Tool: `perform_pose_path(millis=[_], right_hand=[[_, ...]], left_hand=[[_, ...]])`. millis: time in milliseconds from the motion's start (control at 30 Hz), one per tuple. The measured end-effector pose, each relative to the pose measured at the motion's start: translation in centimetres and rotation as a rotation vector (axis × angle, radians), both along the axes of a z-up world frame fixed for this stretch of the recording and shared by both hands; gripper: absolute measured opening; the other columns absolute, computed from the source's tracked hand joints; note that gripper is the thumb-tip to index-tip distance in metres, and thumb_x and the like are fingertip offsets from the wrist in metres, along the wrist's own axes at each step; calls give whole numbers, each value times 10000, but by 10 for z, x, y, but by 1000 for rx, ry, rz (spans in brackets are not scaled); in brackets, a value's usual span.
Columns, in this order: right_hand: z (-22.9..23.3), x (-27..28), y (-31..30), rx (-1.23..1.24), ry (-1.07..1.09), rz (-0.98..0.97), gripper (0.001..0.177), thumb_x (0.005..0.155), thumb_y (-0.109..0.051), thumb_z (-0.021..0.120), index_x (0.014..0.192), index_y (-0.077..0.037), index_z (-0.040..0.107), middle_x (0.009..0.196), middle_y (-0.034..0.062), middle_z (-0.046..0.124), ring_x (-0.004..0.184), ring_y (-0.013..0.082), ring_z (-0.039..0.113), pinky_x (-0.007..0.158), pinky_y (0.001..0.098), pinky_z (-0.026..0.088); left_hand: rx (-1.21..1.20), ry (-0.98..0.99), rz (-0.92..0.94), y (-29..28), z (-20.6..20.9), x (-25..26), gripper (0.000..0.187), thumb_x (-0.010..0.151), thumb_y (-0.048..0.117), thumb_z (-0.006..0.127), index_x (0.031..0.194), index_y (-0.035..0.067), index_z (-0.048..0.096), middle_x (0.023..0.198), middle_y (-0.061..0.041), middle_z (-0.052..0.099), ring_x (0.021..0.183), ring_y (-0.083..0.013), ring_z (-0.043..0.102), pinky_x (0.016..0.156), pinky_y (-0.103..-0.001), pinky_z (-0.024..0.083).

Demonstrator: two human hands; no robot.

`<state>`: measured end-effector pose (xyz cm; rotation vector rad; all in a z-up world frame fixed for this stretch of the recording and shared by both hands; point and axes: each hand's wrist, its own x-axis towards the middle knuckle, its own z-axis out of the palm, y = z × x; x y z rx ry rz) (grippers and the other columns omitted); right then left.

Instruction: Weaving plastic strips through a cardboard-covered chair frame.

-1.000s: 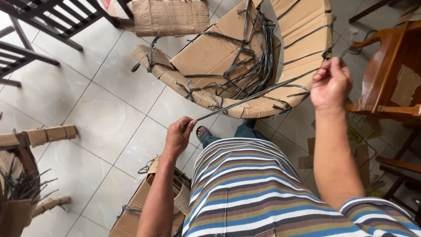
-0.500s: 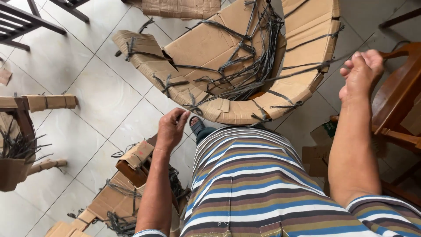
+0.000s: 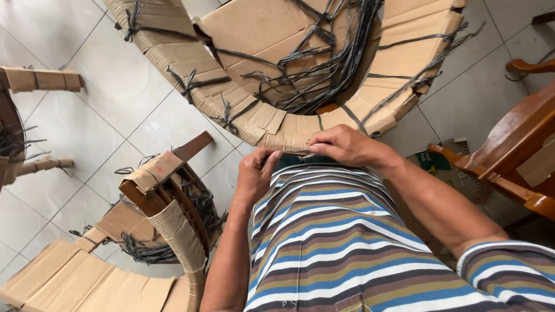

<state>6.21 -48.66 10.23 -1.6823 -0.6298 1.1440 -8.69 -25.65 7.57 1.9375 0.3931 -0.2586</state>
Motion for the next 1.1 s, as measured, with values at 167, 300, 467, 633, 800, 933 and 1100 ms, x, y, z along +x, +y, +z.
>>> perform_pose_path(millis=[167,300,467,633,800,933,1100], right_hand=[[-2,27,-16,-140,173,40,191,988,-130,623,998,-111,813,667,-4,667,699,130,569,709,340,519],[-15,57,-16,-345,24,-194,191,1038,-152,621,1089,-74,788,717,42,666,718,157,550,735,340,445],[-141,82,12,-644,-490,-125,170,1033,-424,669,1100,-317,784,817,27,723,873,302,710,772,415,536],[-248,69,69,-657,-496,70,230,1051,-224,588,1095,-145,799,883,125,760,895,393,726,823,513,567],[-308,44,107,-809,-367,167,254,991,-232,547,939,-168,788,850,105,740,840,390,690,717,533,513],[-317,27,137,-894,-266,309,260,961,-302,582,1047,-219,813,1013,199,760,1060,457,697,921,572,539],[-311,40,153,-880,-219,458,346,943,-255,513,1135,-201,796,1083,226,749,1107,476,673,972,566,526]], left_hand=[[-216,228,124,23,-19,-22,212,1011,303,698,967,113,781,713,-44,732,744,-106,624,734,-327,545],[-271,412,228,49,-73,-39,323,1045,363,637,982,74,766,788,-101,748,793,-196,680,775,-368,532],[-101,580,149,62,-153,-43,331,1021,361,609,1071,72,762,871,-138,772,886,-324,733,798,-444,523],[-99,636,106,53,-231,-47,269,1006,332,592,1073,126,752,912,-69,776,925,-275,738,813,-406,547],[-96,705,94,48,-282,-53,265,970,429,571,1060,233,726,912,15,750,922,-207,728,804,-370,554],[-88,745,85,51,-312,-53,264,941,506,554,1049,319,705,911,82,730,919,-153,719,797,-342,560],[-84,766,61,43,-357,-42,264,905,602,532,1036,426,678,911,166,704,916,-85,709,788,-306,566]])
